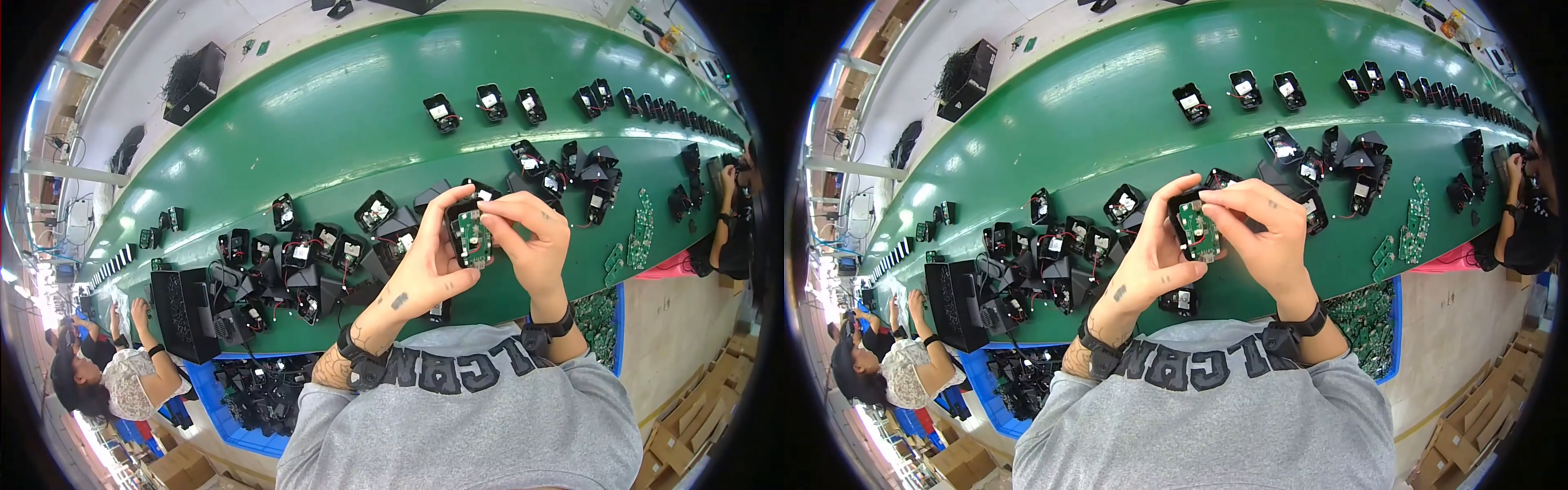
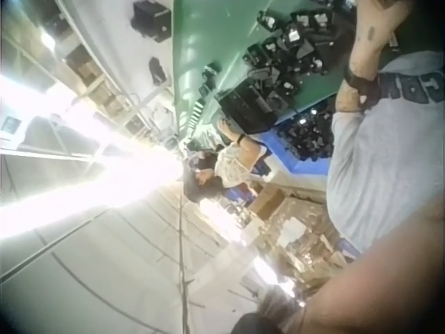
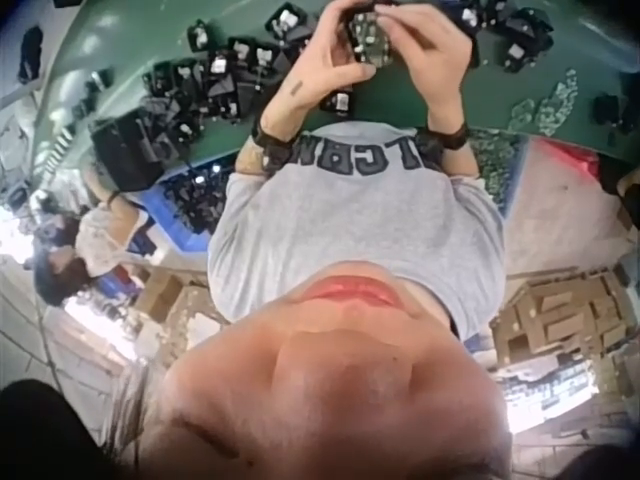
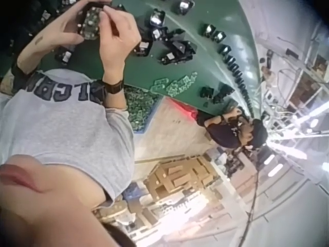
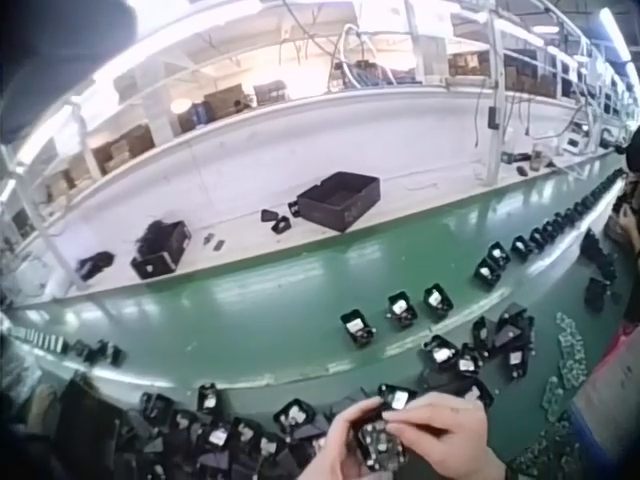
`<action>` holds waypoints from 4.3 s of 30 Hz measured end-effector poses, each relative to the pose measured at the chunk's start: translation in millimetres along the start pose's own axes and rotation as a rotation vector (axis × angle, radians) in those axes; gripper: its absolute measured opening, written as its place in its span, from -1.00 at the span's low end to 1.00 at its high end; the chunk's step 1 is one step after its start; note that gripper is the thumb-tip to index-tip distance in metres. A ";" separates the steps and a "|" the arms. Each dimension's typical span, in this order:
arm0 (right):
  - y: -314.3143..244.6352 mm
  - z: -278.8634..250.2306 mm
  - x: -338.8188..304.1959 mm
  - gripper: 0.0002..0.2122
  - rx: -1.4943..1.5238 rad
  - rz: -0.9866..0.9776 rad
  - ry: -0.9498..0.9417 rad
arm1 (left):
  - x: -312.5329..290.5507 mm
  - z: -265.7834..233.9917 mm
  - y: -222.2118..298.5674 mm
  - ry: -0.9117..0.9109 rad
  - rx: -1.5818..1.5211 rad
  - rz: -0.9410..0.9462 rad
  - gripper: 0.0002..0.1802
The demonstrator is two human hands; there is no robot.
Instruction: Assembling small electronic circuit boards into black plastic housings on a production line.
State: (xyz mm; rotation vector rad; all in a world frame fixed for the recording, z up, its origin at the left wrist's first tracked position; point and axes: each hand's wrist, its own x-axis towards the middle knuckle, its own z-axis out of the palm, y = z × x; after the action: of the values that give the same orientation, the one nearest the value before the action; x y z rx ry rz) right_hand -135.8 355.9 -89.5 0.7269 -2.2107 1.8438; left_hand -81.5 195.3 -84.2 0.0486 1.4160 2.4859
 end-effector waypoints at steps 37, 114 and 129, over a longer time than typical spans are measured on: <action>-1.4 -4.5 -14.9 -0.50 0.504 0.477 -0.287 | -4.8 0.6 -11.9 -0.088 0.048 0.066 -0.23; 14.4 21.6 -6.5 -0.93 -0.244 -0.173 -0.161 | -12.5 -19.8 -10.6 0.319 0.174 0.102 -0.58; -0.6 16.0 -7.8 -0.93 -0.306 -0.088 -0.315 | -14.0 -13.9 -12.4 0.374 0.523 0.146 -0.61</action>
State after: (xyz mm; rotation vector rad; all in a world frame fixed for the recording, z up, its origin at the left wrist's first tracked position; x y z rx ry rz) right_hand -125.9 342.4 -95.9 1.0888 -2.5239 1.3825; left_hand -67.5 186.0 -100.4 -0.2261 2.2615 2.2377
